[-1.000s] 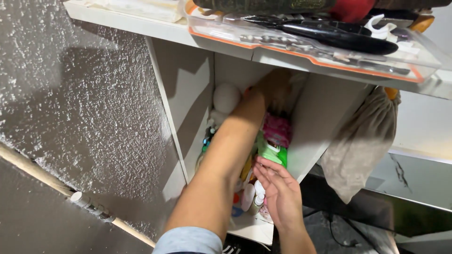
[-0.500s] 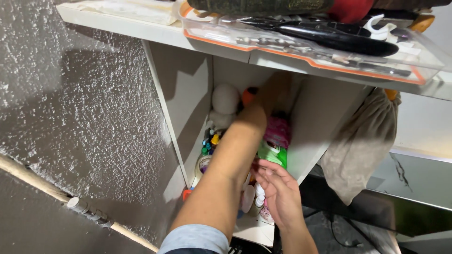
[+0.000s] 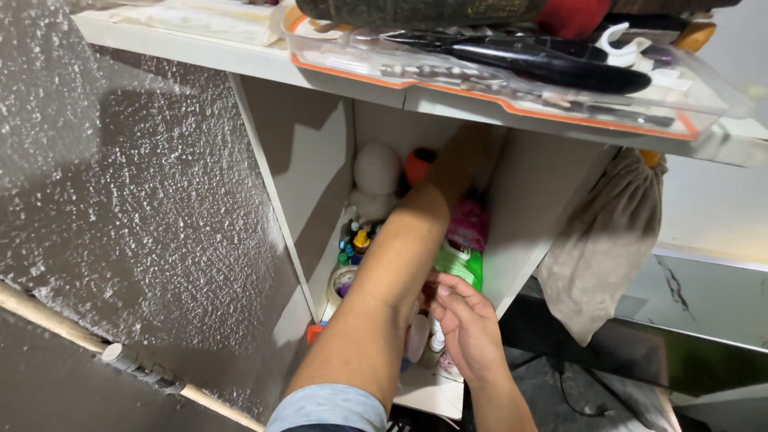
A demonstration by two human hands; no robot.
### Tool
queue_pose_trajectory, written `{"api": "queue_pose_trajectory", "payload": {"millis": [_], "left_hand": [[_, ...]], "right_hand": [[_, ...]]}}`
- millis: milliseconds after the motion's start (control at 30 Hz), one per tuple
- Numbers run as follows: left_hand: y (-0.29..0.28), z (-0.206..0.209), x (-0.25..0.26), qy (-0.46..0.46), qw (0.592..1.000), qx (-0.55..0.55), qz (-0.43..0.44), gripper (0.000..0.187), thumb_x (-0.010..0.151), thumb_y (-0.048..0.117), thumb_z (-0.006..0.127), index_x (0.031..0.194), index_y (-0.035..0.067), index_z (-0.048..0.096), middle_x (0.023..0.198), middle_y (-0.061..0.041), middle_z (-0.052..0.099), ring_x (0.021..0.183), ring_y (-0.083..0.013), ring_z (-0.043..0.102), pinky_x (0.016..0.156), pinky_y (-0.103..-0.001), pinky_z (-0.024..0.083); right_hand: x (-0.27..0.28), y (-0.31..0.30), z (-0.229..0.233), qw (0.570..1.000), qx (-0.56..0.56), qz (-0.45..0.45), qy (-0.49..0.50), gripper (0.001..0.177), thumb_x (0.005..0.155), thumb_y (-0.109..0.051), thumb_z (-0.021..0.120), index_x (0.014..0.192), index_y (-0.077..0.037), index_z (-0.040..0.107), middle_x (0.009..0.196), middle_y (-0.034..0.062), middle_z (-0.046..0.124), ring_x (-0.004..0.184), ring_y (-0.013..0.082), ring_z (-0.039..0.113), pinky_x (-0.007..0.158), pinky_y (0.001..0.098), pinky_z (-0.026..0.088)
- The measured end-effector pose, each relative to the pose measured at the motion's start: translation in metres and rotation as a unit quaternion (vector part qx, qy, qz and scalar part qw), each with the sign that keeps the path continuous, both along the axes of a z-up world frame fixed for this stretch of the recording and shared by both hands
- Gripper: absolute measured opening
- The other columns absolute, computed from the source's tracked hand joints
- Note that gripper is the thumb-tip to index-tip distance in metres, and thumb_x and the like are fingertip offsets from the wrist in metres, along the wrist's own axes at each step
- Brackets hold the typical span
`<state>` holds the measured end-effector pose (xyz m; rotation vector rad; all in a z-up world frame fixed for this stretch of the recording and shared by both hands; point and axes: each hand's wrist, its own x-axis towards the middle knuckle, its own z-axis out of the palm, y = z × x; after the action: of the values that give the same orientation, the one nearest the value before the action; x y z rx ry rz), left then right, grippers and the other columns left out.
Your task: Packing and organizing items like a monitor, tools, and accessories into a backpack and onto shelves.
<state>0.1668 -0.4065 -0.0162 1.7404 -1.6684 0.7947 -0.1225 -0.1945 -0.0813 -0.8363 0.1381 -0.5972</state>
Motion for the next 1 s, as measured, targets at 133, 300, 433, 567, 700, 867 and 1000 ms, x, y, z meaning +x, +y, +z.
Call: {"api": "queue_pose_trajectory", "payload": {"millis": [133, 300, 433, 567, 700, 867, 1000], "left_hand": [[0.032, 0.036, -0.029, 0.006, 0.989, 0.127, 0.071, 0.049, 0.091, 0.027, 0.055, 0.133, 0.003, 0.060, 0.139, -0.027, 0.056, 0.130, -0.0415, 0.052, 0.112, -0.047, 0.037], [0.051, 0.056, -0.052, 0.029, 0.992, 0.110, 0.056, 0.048, 0.092, 0.028, 0.055, 0.133, 0.003, 0.061, 0.136, -0.027, 0.057, 0.128, -0.0427, 0.053, 0.110, -0.049, 0.039], [0.060, 0.061, -0.057, 0.052, 0.993, 0.098, 0.051, 0.047, 0.093, 0.029, 0.056, 0.132, 0.003, 0.061, 0.135, -0.028, 0.058, 0.126, -0.0436, 0.053, 0.108, -0.050, 0.040], [0.068, 0.065, -0.052, 0.070, 0.993, 0.077, 0.048, 0.047, 0.094, 0.030, 0.056, 0.132, 0.003, 0.061, 0.133, -0.028, 0.059, 0.124, -0.0446, 0.054, 0.106, -0.051, 0.040], [0.064, 0.052, -0.040, 0.094, 0.993, 0.060, 0.043, 0.046, 0.095, 0.031, 0.057, 0.132, 0.003, 0.061, 0.132, -0.028, 0.060, 0.122, -0.0455, 0.055, 0.104, -0.052, 0.041], [0.064, 0.049, -0.047, 0.119, 0.992, 0.039, 0.031, 0.046, 0.096, 0.032, 0.057, 0.131, 0.003, 0.061, 0.129, -0.028, 0.061, 0.120, -0.0467, 0.056, 0.102, -0.054, 0.042], [0.082, 0.057, -0.070, 0.143, 0.989, 0.028, 0.022, 0.045, 0.097, 0.033, 0.057, 0.131, 0.003, 0.061, 0.128, -0.029, 0.062, 0.118, -0.0476, 0.056, 0.100, -0.055, 0.043]], "right_hand": [[-0.004, -0.002, 0.007, 1.000, 0.012, 0.005, -0.011, 0.028, 0.099, -0.001, 0.055, 0.123, 0.009, 0.065, 0.119, 0.0191, 0.071, 0.107, 0.0247, 0.068, 0.099, 0.0385, 0.050], [-0.008, -0.013, -0.004, 1.000, 0.002, 0.009, -0.011, 0.025, 0.098, 0.001, 0.057, 0.119, 0.010, 0.066, 0.110, 0.0177, 0.071, 0.106, 0.0243, 0.069, 0.107, 0.0443, 0.054], [-0.011, -0.006, 0.008, 0.999, 0.002, -0.005, 0.033, 0.027, 0.096, -0.001, 0.057, 0.118, 0.010, 0.068, 0.111, 0.0162, 0.072, 0.104, 0.0228, 0.069, 0.103, 0.0413, 0.053], [-0.007, -0.009, -0.003, 1.000, -0.006, 0.004, 0.014, 0.026, 0.095, 0.001, 0.058, 0.118, 0.010, 0.067, 0.108, 0.0153, 0.071, 0.101, 0.0219, 0.069, 0.102, 0.0423, 0.054], [-0.008, -0.006, 0.000, 1.000, 0.005, 0.021, 0.002, 0.026, 0.096, 0.001, 0.059, 0.119, 0.011, 0.067, 0.103, 0.0158, 0.071, 0.099, 0.0232, 0.069, 0.104, 0.0440, 0.055], [-0.010, -0.008, 0.001, 1.000, -0.006, 0.015, 0.012, 0.026, 0.095, -0.001, 0.057, 0.117, 0.010, 0.066, 0.109, 0.0171, 0.073, 0.103, 0.0246, 0.071, 0.103, 0.0429, 0.054], [-0.013, -0.007, 0.001, 1.000, -0.016, 0.017, 0.005, 0.027, 0.097, -0.001, 0.058, 0.120, 0.011, 0.066, 0.112, 0.0191, 0.072, 0.105, 0.0260, 0.071, 0.104, 0.0427, 0.055]]}}
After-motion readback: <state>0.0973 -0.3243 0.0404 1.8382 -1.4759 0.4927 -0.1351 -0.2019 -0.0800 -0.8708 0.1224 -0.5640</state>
